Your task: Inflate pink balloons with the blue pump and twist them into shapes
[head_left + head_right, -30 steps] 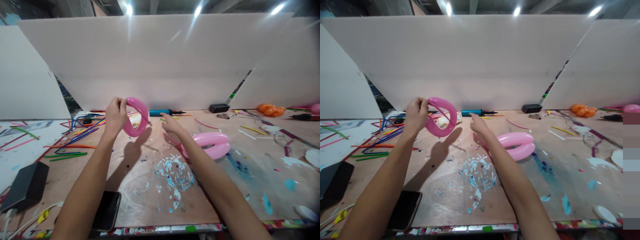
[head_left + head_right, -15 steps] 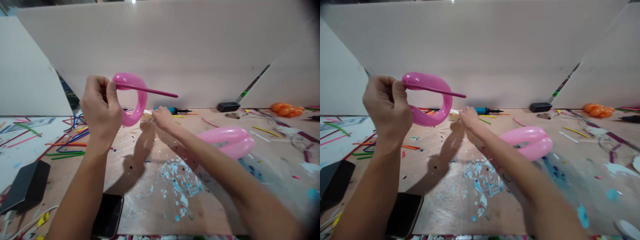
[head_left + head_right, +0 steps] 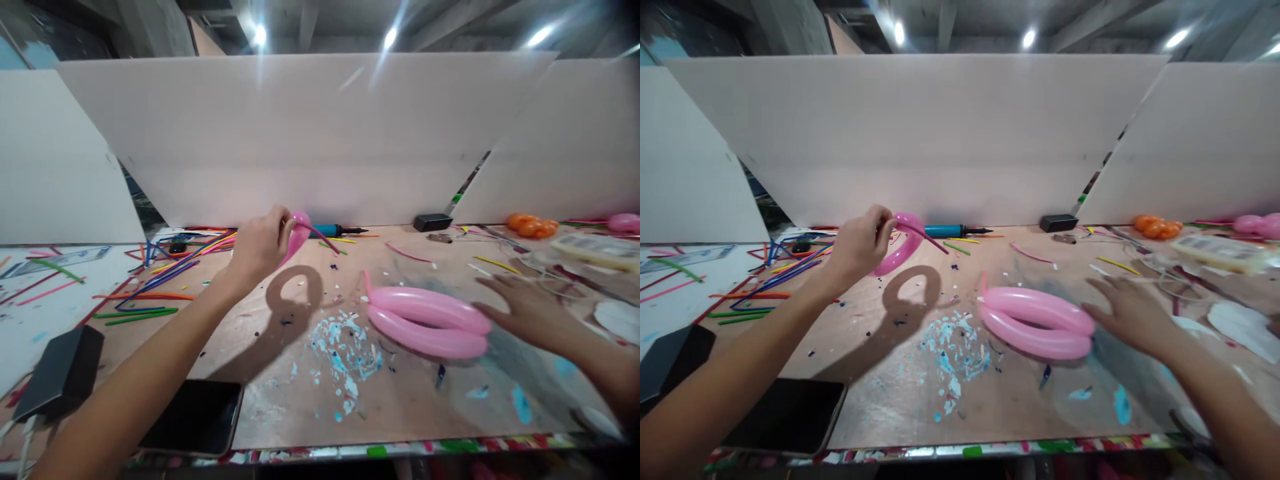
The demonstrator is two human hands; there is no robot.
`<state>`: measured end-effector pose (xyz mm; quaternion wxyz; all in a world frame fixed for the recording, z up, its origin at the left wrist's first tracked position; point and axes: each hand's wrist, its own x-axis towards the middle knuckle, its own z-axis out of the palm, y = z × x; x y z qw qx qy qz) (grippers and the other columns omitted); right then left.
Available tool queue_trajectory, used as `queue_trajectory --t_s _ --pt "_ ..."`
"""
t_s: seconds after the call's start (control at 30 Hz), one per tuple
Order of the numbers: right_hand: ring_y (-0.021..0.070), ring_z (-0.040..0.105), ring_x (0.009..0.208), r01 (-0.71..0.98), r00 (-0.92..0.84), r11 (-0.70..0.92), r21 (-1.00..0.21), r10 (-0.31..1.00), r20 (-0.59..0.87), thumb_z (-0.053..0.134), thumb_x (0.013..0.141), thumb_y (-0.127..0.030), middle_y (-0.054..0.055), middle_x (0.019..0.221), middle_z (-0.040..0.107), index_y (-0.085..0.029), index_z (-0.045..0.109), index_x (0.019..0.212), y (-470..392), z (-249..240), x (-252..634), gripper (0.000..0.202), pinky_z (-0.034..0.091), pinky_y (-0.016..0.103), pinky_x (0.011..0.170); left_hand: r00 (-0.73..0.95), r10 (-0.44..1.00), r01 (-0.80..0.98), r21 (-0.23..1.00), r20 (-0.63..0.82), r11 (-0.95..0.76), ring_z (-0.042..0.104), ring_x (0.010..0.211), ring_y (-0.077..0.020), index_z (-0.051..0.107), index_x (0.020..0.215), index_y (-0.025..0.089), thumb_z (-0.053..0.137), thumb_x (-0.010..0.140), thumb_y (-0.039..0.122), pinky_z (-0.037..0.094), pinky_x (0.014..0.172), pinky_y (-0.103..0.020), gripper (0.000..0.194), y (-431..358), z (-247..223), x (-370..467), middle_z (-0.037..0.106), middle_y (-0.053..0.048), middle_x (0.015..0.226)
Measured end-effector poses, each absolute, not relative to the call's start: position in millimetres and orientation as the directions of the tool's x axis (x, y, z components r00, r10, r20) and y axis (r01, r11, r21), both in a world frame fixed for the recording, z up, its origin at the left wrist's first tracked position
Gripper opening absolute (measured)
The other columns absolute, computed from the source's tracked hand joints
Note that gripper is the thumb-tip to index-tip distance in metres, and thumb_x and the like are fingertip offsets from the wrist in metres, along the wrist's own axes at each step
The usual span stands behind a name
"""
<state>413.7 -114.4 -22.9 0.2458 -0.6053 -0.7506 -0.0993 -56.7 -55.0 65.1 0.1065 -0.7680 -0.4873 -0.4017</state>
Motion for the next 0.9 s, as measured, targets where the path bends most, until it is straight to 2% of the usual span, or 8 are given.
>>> queue_trajectory --t_s 0.07,0.13,0.27,0.3,0.37,0.43,0.63,0.9 --pt "0.0366 0.048 0.132 0.946 -0.267 0.317 -0.067 0.880 0.393 0.051 0.087 -0.054 0.017 0.136 0.057 -0.034 0.056 0.132 -125.7 -15.2 359.4 0.050 0.037 0.054 0.109 0.265 0.684 0.844 0.179 0.679 -0.505 0.053 0.058 -0.0193 0.058 0.091 0.020 0.044 0.096 0.036 0.029 0.056 -0.029 0.022 -63.9 58.4 -51.2 0.061 -0.005 0.068" --pt "0.0315 0.041 0.139 0.890 -0.388 0.452 -0.062 0.821 0.419 0.050 0.090 -0.047 0.012 0.147 0.048 -0.028 0.046 0.140 -132.3 8.7 297.6 0.053 0.032 0.052 0.115 0.328 0.691 0.810 0.185 0.644 -0.557 0.054 0.059 -0.0191 0.058 0.090 0.020 0.044 0.096 0.036 0.030 0.056 -0.029 0.023 -73.3 57.7 -43.2 0.064 -0.006 0.072" --pt "0.0304 0.047 0.133 0.691 -0.567 0.697 -0.190 0.686 0.455 0.059 0.085 -0.041 0.012 0.147 0.047 -0.023 0.035 0.146 -116.4 63.0 197.9 0.067 0.042 0.047 0.107 0.484 0.640 0.613 0.290 0.597 -0.735 0.053 0.062 -0.0160 0.055 0.086 0.019 0.043 0.097 0.036 0.032 0.059 -0.028 0.023 -76.1 72.5 -21.1 0.063 -0.004 0.074" --pt "0.0297 0.053 0.125 0.671 -0.557 0.700 -0.245 0.694 0.457 0.060 0.084 -0.038 0.013 0.141 0.053 -0.021 0.038 0.142 -105.8 71.7 182.7 0.064 0.046 0.044 0.100 0.505 0.620 0.570 0.307 0.601 -0.762 0.053 0.063 -0.0157 0.054 0.085 0.019 0.043 0.096 0.036 0.033 0.059 -0.028 0.023 -71.5 76.2 -16.1 0.062 -0.003 0.074" --pt "0.0265 0.063 0.100 0.680 -0.494 0.663 -0.312 0.729 0.473 0.055 0.085 -0.031 0.013 0.115 0.066 -0.016 0.055 0.120 -79.8 80.7 163.3 0.038 0.049 0.037 0.083 0.494 0.610 0.518 0.353 0.620 -0.779 0.054 0.067 -0.0156 0.052 0.083 0.019 0.044 0.095 0.032 0.034 0.062 -0.028 0.019 -56.2 78.7 -9.3 0.062 -0.003 0.076" --pt "0.0226 0.062 0.085 0.682 -0.483 0.649 -0.337 0.746 0.458 0.053 0.083 -0.025 0.009 0.097 0.069 -0.016 0.060 0.103 -52.9 80.0 153.9 0.023 0.046 0.032 0.073 0.423 0.634 0.486 0.428 0.648 -0.762 0.053 0.067 -0.0147 0.051 0.081 0.018 0.044 0.094 0.030 0.035 0.063 -0.027 0.018 -36.4 73.5 -7.4 0.060 -0.002 0.075" --pt "0.0209 0.059 0.079 0.732 -0.425 0.566 -0.378 0.814 0.396 0.051 0.082 -0.023 0.009 0.094 0.069 -0.016 0.058 0.099 -11.9 54.9 141.7 0.020 0.038 0.029 0.066 0.360 0.719 0.517 0.515 0.594 -0.684 0.052 0.066 -0.0137 0.050 0.078 0.018 0.045 0.094 0.027 0.036 0.062 -0.027 0.019 3.1 42.9 -13.7 0.058 -0.001 0.071" --pt "0.0190 0.056 0.074 0.705 -0.402 0.596 -0.383 0.782 0.477 0.052 0.079 -0.022 0.007 0.089 0.068 -0.017 0.057 0.091 -16.5 45.8 133.2 0.014 0.035 0.028 0.062 0.291 0.742 0.487 0.574 0.604 -0.658 0.054 0.065 -0.0132 0.052 0.080 0.018 0.046 0.093 0.027 0.037 0.063 -0.026 0.017 -10.2 42.0 -15.6 0.060 0.000 0.070"
